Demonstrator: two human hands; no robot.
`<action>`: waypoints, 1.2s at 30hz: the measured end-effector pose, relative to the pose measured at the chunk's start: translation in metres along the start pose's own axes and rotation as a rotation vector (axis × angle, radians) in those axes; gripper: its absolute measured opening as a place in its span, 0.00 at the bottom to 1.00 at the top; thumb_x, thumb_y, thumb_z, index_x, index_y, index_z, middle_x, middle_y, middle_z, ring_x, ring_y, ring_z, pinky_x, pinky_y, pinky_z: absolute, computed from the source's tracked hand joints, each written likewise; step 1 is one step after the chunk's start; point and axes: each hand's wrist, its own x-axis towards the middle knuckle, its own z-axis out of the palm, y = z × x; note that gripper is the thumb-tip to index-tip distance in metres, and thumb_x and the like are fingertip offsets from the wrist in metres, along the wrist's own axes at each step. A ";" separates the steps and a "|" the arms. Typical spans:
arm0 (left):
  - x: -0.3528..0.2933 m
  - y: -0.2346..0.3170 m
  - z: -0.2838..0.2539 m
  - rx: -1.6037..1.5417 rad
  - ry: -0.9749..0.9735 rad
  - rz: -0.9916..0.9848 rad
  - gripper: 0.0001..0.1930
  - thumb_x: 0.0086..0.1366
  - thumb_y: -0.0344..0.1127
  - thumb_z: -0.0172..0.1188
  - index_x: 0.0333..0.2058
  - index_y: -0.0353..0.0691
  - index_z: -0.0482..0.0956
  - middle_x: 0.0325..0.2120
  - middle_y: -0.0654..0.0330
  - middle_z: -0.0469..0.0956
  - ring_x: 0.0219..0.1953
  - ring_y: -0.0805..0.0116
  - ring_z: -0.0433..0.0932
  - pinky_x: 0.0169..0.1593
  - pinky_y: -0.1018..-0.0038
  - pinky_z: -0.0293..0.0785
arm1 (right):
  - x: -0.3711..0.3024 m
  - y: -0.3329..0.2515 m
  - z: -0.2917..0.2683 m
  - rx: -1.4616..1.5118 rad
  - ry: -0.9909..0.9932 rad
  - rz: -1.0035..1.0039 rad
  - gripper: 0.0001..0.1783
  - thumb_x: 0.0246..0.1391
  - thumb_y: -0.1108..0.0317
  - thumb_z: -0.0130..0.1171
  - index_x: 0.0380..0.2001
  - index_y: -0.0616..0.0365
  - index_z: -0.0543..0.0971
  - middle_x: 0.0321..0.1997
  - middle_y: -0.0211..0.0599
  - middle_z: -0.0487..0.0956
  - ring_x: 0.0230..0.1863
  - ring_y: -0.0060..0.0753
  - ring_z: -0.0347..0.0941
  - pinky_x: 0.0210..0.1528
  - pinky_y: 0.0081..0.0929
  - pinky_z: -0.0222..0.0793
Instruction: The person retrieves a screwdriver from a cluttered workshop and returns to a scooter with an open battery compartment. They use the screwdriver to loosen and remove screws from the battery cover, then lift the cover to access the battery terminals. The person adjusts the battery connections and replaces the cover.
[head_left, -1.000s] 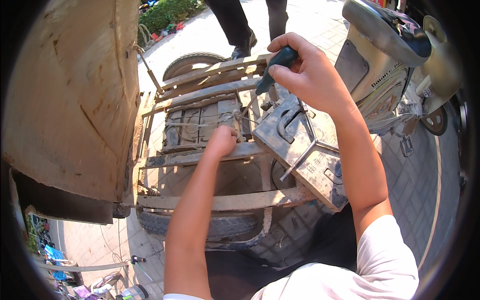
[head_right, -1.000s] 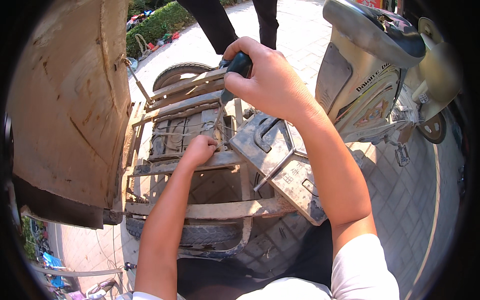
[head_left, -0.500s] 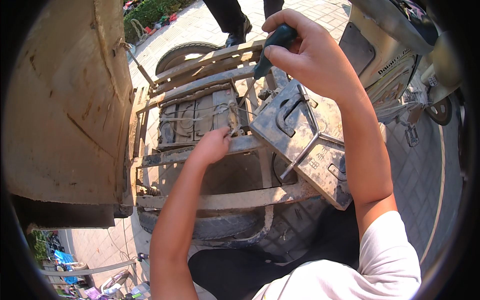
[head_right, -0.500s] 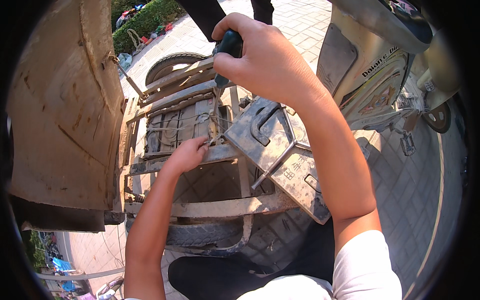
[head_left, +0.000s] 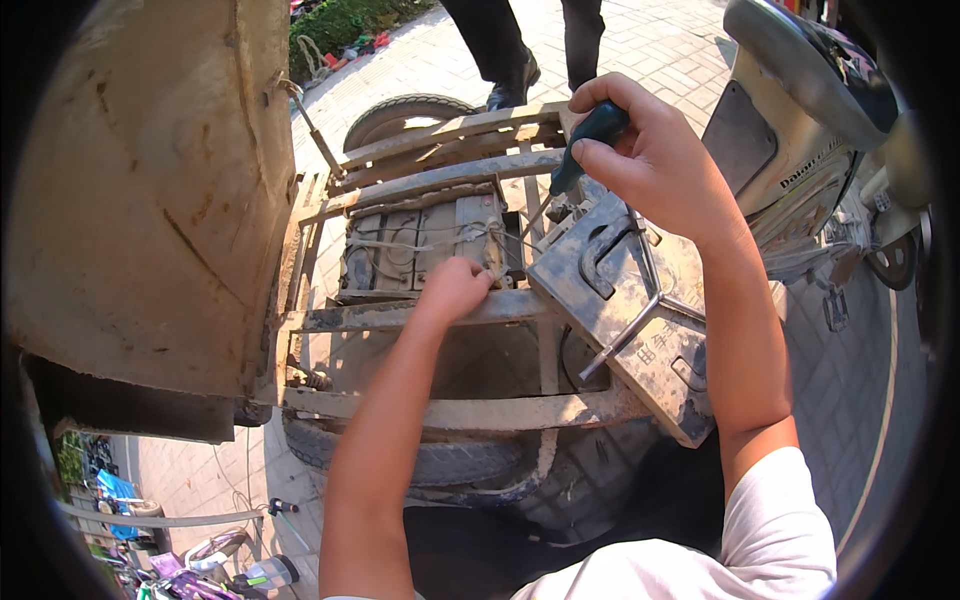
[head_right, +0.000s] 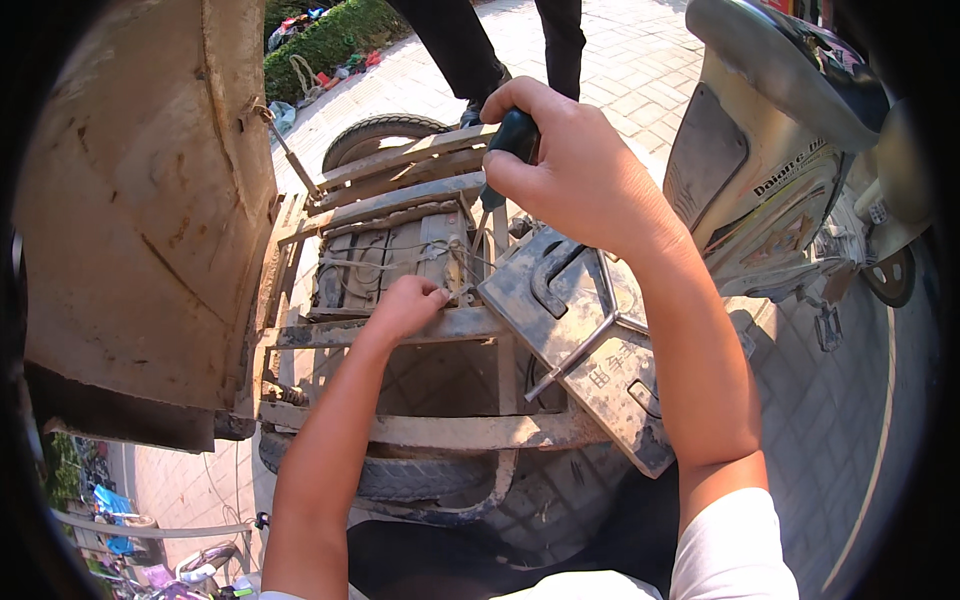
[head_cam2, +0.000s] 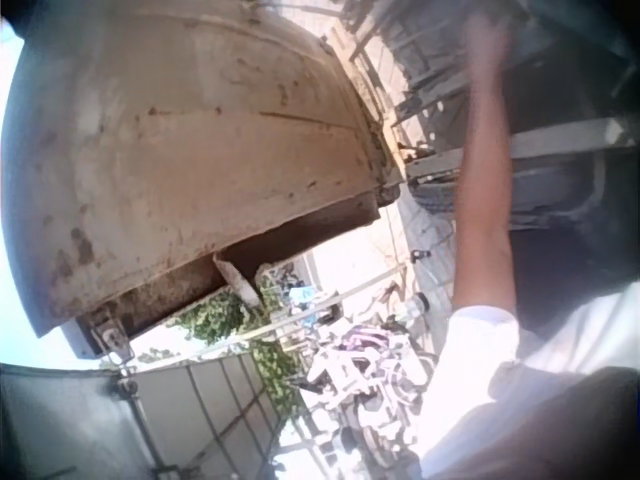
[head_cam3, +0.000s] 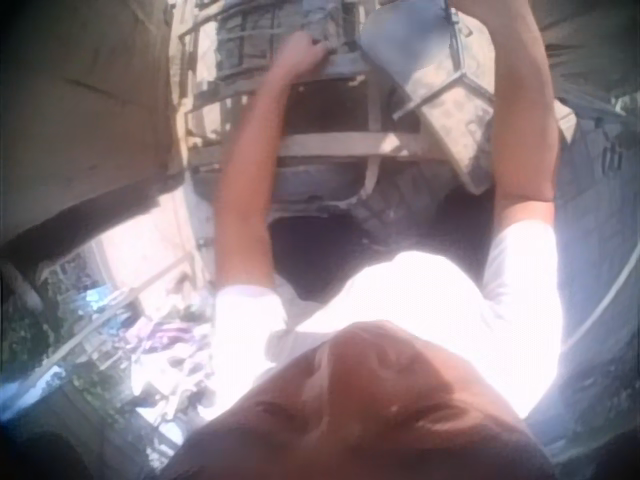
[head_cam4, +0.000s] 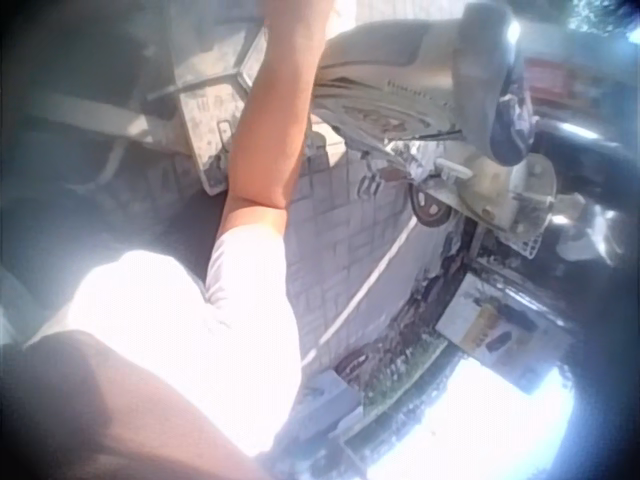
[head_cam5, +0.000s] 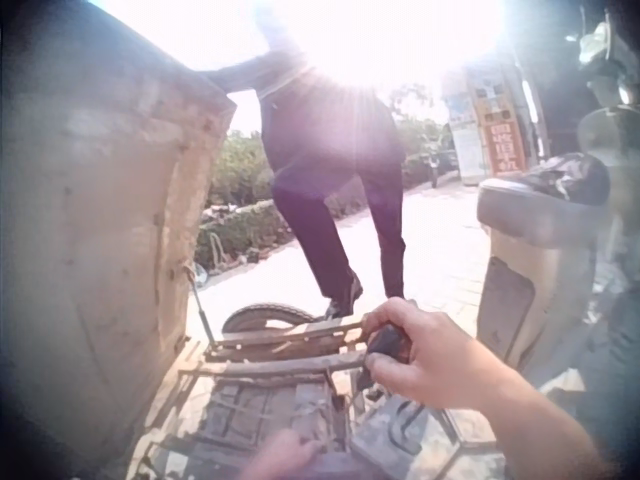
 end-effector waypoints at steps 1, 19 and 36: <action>-0.001 -0.001 0.003 -0.065 0.032 -0.009 0.17 0.60 0.43 0.59 0.36 0.33 0.85 0.31 0.45 0.83 0.36 0.49 0.82 0.44 0.62 0.75 | 0.000 0.001 0.002 -0.022 -0.051 0.038 0.16 0.53 0.70 0.60 0.45 0.60 0.74 0.26 0.29 0.72 0.26 0.15 0.66 0.29 0.19 0.65; 0.016 0.059 0.038 0.389 0.123 -0.009 0.08 0.59 0.32 0.57 0.33 0.42 0.85 0.37 0.52 0.84 0.41 0.52 0.83 0.52 0.50 0.65 | -0.003 0.003 -0.006 0.093 0.033 0.062 0.13 0.53 0.73 0.59 0.43 0.61 0.74 0.28 0.25 0.71 0.28 0.13 0.65 0.32 0.16 0.64; -0.021 0.017 0.035 0.166 0.157 0.081 0.16 0.63 0.48 0.59 0.34 0.39 0.82 0.36 0.50 0.83 0.46 0.50 0.79 0.49 0.49 0.67 | -0.007 0.003 0.007 0.124 -0.073 0.115 0.13 0.57 0.76 0.56 0.46 0.61 0.72 0.29 0.22 0.68 0.27 0.09 0.61 0.27 0.13 0.56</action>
